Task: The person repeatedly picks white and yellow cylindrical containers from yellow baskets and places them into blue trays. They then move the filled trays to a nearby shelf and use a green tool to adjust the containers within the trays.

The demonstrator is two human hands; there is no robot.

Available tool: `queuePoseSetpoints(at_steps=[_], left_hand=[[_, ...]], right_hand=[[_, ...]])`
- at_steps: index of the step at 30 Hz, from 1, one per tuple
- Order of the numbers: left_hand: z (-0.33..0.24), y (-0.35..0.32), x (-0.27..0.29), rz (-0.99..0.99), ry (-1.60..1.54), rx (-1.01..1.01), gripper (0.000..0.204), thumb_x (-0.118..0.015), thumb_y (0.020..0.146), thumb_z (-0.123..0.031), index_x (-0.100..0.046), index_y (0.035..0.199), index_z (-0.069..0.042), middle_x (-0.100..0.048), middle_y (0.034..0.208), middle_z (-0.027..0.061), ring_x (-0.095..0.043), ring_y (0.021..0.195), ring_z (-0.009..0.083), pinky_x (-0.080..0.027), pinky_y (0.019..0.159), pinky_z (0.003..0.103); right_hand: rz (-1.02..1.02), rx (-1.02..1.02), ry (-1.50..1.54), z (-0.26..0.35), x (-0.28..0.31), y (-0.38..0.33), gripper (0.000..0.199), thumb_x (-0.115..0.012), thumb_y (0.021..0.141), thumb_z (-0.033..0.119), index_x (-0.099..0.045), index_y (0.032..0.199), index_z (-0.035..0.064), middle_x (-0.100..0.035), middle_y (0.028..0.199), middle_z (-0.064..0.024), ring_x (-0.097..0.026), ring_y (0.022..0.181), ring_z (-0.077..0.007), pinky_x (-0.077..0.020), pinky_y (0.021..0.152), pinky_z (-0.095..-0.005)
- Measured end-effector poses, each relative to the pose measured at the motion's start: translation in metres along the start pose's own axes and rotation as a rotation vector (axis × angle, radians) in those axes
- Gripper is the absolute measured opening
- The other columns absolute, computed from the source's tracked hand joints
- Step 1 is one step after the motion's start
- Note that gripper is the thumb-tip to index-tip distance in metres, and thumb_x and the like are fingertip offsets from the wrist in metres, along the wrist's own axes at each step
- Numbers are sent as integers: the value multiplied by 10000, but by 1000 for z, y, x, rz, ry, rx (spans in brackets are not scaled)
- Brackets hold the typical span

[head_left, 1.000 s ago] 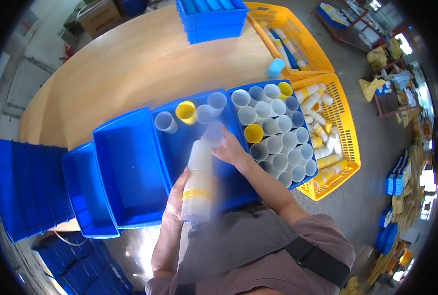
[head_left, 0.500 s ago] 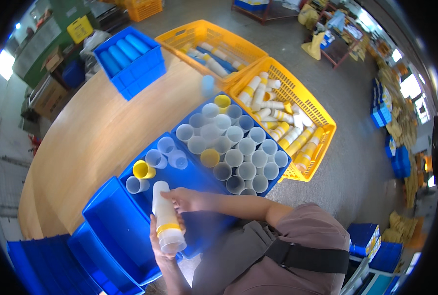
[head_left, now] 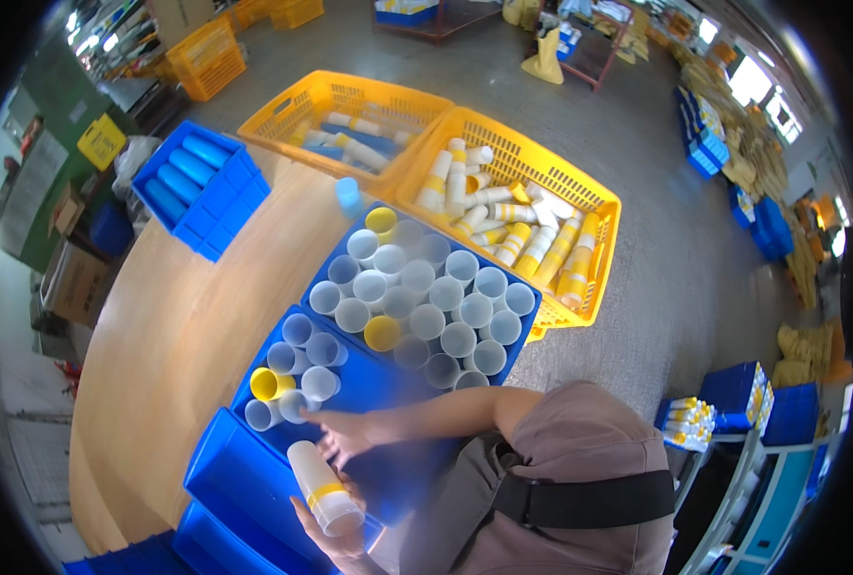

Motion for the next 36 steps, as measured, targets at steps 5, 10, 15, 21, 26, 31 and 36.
queuePoseSetpoints(at_steps=[5, 10, 15, 21, 26, 31, 36], left_hand=[[7, -11, -1, -119, 116, -65, 666, -599, 936, -523, -442, 1339, -16, -611, 1175, 182, -651, 980, 286, -586, 791, 394], [3, -28, 1, -199, 401, -111, 711, -586, 929, -538, -435, 1424, -50, -601, 1249, 166, -636, 995, 287, -548, 739, 411], [11, -12, 4, -134, 346, 71, 678, -597, 925, -533, -481, 1383, -47, -606, 1247, 144, -622, 1042, 264, -542, 763, 402], [28, 4, -4, -147, 154, 62, 600, -569, 960, -496, -497, 1345, -42, -612, 1215, 181, -607, 1064, 316, -531, 868, 400], [31, 14, -5, -99, 217, 101, 644, -590, 949, -501, -514, 1268, 53, -613, 1116, 193, -602, 969, 271, -522, 854, 366], [35, -10, -5, -139, 161, 104, 727, -627, 924, -522, -463, 1276, 93, -584, 1073, 189, -589, 936, 251, -525, 845, 361], [16, 33, 17, -165, 65, 6, 719, -518, 970, -565, -449, 1296, 71, -581, 1082, 192, -587, 948, 245, -521, 847, 356]], right_hand=[[317, -20, -362, -11, -7, -12, 559, -547, 961, 498, -536, 1282, 41, -609, 1201, -142, -572, 1115, -272, -448, 934, -442], [113, 1, -194, -17, -8, -6, 607, -540, 964, 510, -492, 1318, 19, -553, 1285, -180, -545, 1163, -317, -463, 915, -492], [326, 93, -405, -15, 29, -7, 607, -567, 946, 516, -495, 1325, 48, -505, 1382, -164, -503, 1277, -306, -458, 995, -494], [-128, 251, 243, -2, 65, -33, 797, -568, 913, 622, -375, 1410, 29, -476, 1403, -187, -496, 1289, -257, -424, 1020, -558], [245, 151, -361, -17, 50, -24, 562, -586, 958, 493, -531, 1266, 27, -635, 1138, -139, -621, 1031, -217, -514, 869, -394], [97, 316, -89, 3, 76, 9, 687, -616, 928, 535, -413, 1358, 40, -513, 1314, -172, -563, 1173, -287, -461, 977, -468], [-14, 249, -113, 5, 85, -33, 661, -588, 966, 485, -382, 1406, 36, -450, 1427, -191, -514, 1286, -294, -449, 1020, -445]])
Point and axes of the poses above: each hand's wrist, its own y-axis towards the middle knuckle, its own x-axis out of the back of the hand, z = x × y, the point moved 1 cm from there along y, towards the middle knuckle
